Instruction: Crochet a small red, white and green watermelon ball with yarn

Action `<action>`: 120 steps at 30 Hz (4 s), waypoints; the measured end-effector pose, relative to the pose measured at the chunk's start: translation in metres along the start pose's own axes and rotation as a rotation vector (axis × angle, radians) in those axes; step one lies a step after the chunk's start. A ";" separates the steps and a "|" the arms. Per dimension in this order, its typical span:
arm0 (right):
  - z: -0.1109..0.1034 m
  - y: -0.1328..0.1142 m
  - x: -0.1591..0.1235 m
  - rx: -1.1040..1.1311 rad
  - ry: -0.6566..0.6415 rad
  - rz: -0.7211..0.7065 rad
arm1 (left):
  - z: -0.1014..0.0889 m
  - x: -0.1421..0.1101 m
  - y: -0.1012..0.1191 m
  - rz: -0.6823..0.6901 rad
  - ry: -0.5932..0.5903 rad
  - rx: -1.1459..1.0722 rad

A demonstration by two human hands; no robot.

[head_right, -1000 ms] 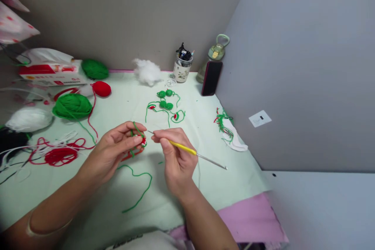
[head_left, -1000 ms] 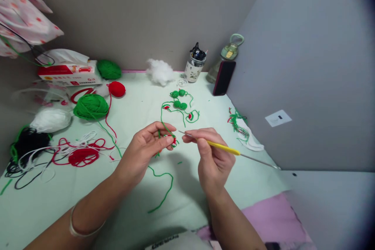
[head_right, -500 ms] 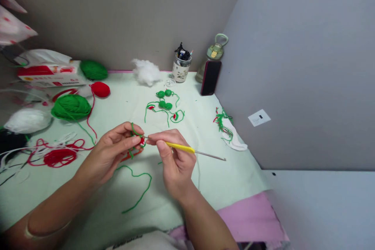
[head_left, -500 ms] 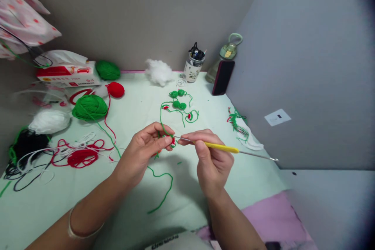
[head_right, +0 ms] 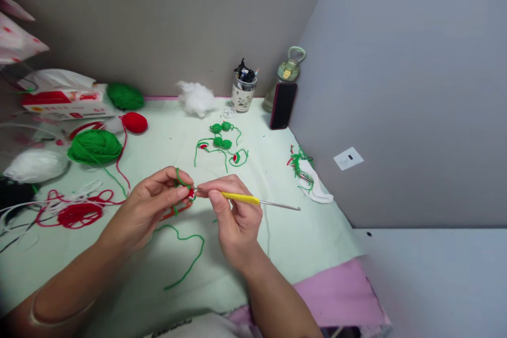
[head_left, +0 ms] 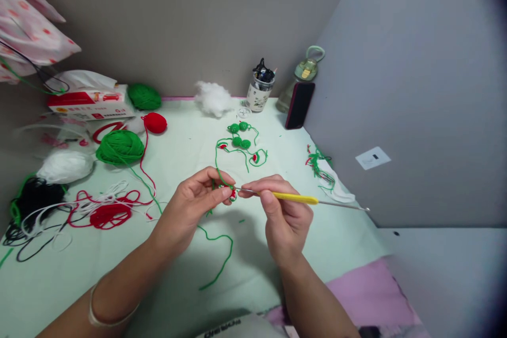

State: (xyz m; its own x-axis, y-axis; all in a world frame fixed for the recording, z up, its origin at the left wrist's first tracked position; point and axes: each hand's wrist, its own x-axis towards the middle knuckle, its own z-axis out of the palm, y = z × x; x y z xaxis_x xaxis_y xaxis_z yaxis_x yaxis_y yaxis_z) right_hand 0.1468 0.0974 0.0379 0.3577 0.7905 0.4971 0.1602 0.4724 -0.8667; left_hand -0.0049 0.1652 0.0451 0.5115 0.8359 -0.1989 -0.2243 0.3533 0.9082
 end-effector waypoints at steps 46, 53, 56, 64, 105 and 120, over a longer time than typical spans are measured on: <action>0.006 0.017 -0.008 -0.331 -0.026 -0.329 | 0.013 -0.008 -0.004 -0.170 -0.041 -0.297; 0.001 0.010 0.008 0.238 0.033 0.109 | 0.004 -0.006 0.005 -0.056 -0.009 -0.211; 0.007 0.011 0.007 0.173 -0.023 0.073 | 0.007 -0.007 0.002 -0.025 -0.019 -0.165; 0.008 0.012 -0.003 -0.304 -0.079 -0.231 | 0.013 -0.005 -0.007 -0.052 0.045 -0.224; 0.003 0.015 0.005 -0.114 0.000 -0.022 | 0.009 -0.003 -0.007 -0.044 0.112 -0.175; 0.004 0.018 -0.001 -0.308 -0.044 -0.271 | 0.016 -0.004 -0.012 -0.199 -0.023 -0.420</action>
State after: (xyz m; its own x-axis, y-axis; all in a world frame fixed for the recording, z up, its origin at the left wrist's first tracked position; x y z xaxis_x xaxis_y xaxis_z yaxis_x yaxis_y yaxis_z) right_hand 0.1458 0.1062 0.0220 0.2260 0.6725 0.7047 0.5138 0.5323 -0.6728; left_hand 0.0092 0.1505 0.0408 0.5956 0.7269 -0.3420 -0.4341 0.6494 0.6244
